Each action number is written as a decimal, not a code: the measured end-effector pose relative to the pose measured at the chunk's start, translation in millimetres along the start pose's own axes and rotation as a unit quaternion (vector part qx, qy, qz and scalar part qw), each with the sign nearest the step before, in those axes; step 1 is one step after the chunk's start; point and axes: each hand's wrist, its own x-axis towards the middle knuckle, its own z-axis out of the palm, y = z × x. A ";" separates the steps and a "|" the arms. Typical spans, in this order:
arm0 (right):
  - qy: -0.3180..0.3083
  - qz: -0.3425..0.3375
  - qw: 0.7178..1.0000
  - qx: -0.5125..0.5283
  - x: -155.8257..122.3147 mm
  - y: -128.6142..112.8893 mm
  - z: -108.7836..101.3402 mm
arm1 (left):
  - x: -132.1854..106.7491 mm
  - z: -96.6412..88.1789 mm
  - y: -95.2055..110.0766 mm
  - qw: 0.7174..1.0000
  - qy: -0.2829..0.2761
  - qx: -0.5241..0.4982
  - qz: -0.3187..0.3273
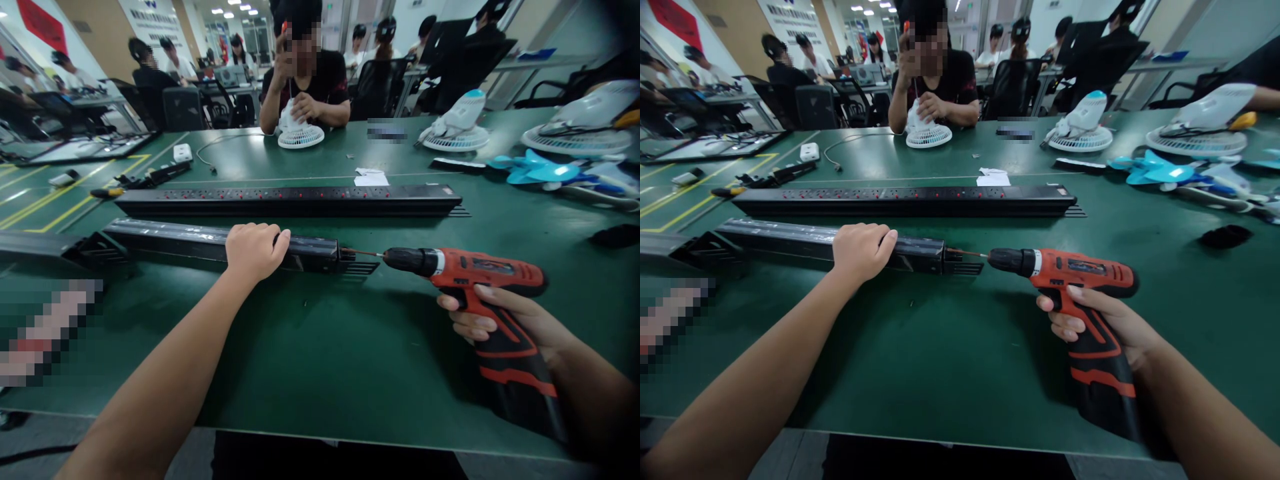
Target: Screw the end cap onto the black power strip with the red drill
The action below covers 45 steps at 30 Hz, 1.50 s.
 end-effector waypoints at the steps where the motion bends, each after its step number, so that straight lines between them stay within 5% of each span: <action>1: 0.002 -0.001 1.000 0.001 0.1 0.5 -0.8 | -0.2 0.1 0.3 1.000 0.001 0.000 0.000; 20: 0.026 -0.001 1.000 -0.009 2.4 3.5 -7.3 | 0.0 -0.4 0.8 1.000 0.001 -0.005 -0.003; 33: -0.035 -0.020 0.999 -0.015 4.1 3.4 -5.8 | -0.2 -0.4 0.5 1.000 0.003 0.003 -0.001; 45: -0.023 -0.017 0.999 -0.020 2.3 2.2 -0.8 | 0.1 -0.7 0.3 1.000 0.001 -0.010 0.000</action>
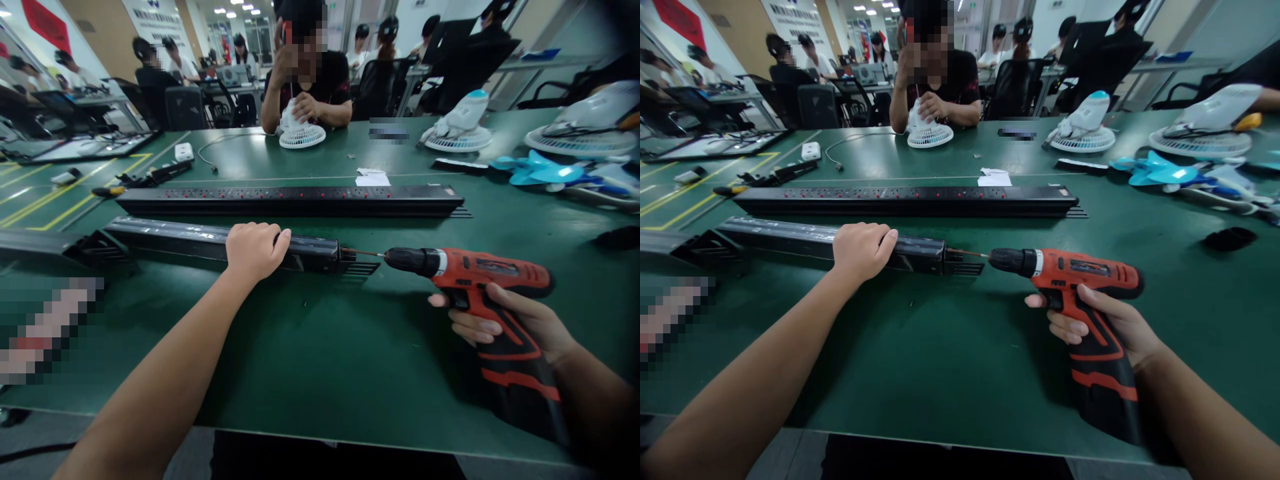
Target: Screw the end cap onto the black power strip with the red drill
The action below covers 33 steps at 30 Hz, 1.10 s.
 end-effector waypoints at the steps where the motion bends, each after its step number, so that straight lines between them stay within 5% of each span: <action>1: 0.003 -0.001 1.000 0.000 -0.2 -0.2 0.7 | 0.0 0.1 -0.1 1.000 0.000 -0.001 -0.001; 21: -0.009 -0.025 0.999 0.029 -2.8 -3.3 13.0 | -0.1 1.2 -1.3 1.000 0.004 0.007 0.000; 29: 0.002 -0.010 0.999 0.044 -1.3 3.9 -10.8 | -0.3 0.1 0.4 1.000 0.006 0.010 -0.005; 33: -0.015 -0.049 0.999 0.015 0.2 2.0 -5.2 | -0.3 -0.1 1.2 1.000 0.006 0.003 -0.007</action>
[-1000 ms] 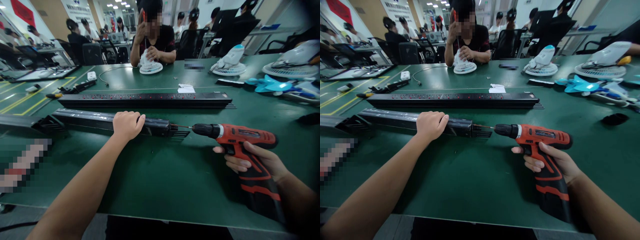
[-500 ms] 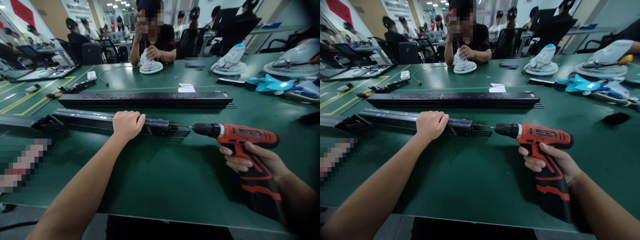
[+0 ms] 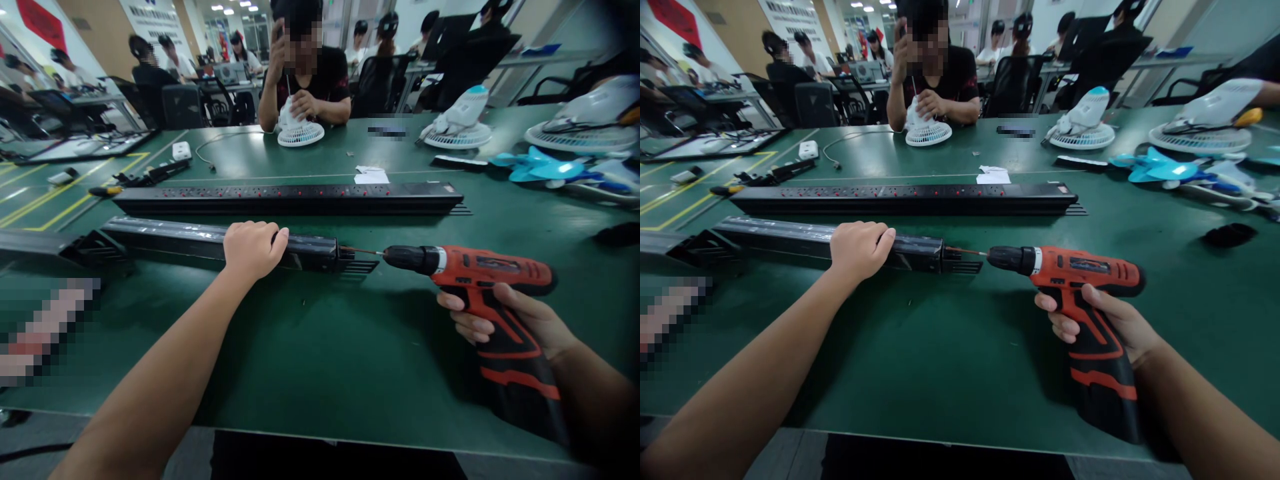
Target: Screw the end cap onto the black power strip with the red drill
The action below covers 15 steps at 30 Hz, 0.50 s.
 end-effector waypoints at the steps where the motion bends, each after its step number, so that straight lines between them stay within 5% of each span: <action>1: -0.007 0.000 1.000 -0.009 0.2 -1.3 3.8 | 0.0 0.0 -0.1 1.000 -0.001 -0.001 0.000; 6: 0.008 0.045 0.999 -0.012 -0.9 -5.5 14.8 | -0.1 -0.1 -0.3 1.000 -0.004 0.008 -0.004; 15: 0.023 0.062 0.996 0.059 4.8 1.0 -3.3 | -0.2 -0.7 -0.1 1.000 -0.005 0.000 -0.002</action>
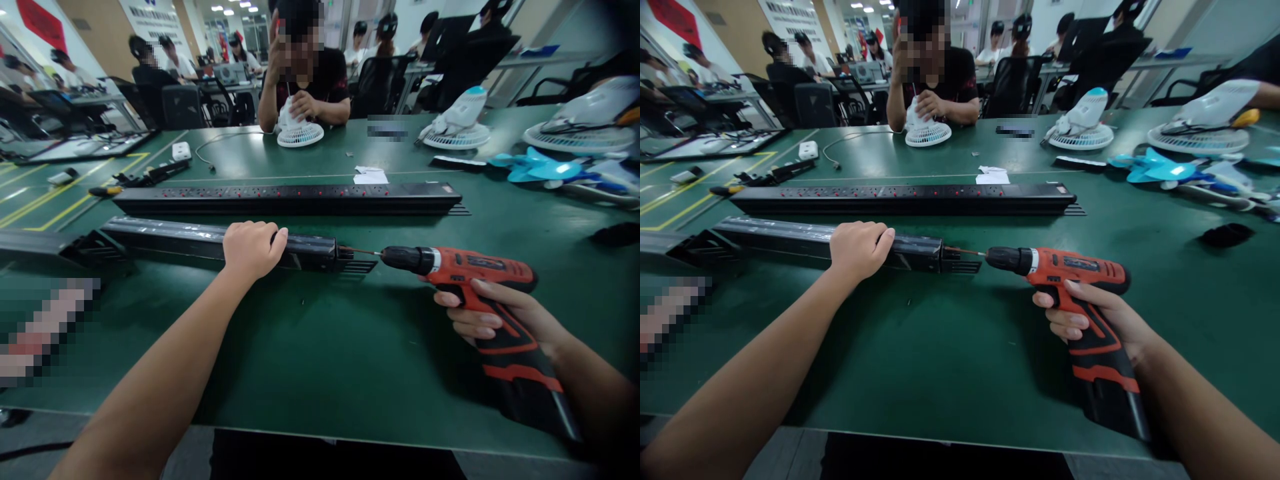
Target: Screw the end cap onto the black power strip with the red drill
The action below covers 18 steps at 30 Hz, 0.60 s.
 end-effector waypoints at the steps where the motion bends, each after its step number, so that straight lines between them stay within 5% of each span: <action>1: 0.002 0.006 1.000 0.004 0.2 -0.2 -0.3 | 0.0 0.2 -0.3 1.000 0.000 0.000 0.001; 10: -0.024 0.021 0.999 -0.008 -4.3 -5.3 13.0 | 0.8 2.6 -2.0 1.000 0.003 0.015 0.008; 18: -0.011 0.024 0.999 0.048 -5.3 -0.6 -2.7 | 0.9 1.8 -0.9 1.000 0.006 0.012 0.005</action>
